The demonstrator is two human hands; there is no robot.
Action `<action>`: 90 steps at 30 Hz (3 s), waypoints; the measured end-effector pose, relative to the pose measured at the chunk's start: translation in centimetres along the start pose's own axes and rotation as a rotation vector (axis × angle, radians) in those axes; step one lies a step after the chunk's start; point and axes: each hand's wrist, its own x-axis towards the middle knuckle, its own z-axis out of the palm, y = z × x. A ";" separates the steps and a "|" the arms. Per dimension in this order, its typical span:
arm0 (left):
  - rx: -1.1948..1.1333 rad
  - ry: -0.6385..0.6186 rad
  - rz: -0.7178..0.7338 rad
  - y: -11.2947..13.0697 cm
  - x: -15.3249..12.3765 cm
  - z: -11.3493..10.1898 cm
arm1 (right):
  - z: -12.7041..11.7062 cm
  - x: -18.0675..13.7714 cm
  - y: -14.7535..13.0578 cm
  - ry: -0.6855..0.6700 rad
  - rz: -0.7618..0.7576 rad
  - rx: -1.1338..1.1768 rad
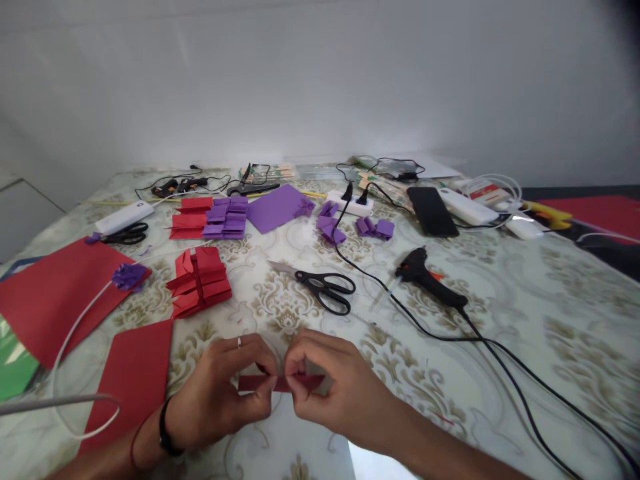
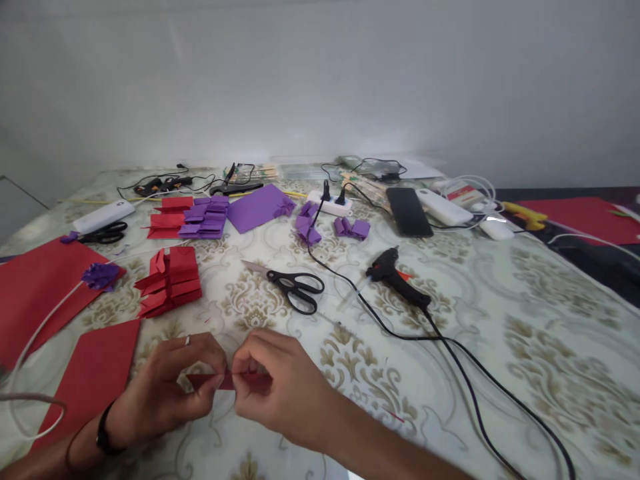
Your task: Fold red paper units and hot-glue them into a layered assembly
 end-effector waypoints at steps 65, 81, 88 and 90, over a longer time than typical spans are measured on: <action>0.009 -0.022 -0.196 -1.6 1.0 -1.8 | -1.3 1.1 -0.5 0.012 0.206 -0.030; 0.035 -0.073 -0.195 -0.9 1.0 -0.9 | -1.4 0.9 -0.1 0.005 0.204 -0.042; 0.069 -0.054 -0.095 -0.3 0.6 -0.2 | -0.6 0.9 -0.3 -0.022 0.146 0.009; 0.074 -0.040 -0.076 -0.3 0.6 -0.1 | -0.5 0.9 -0.2 -0.028 0.134 -0.001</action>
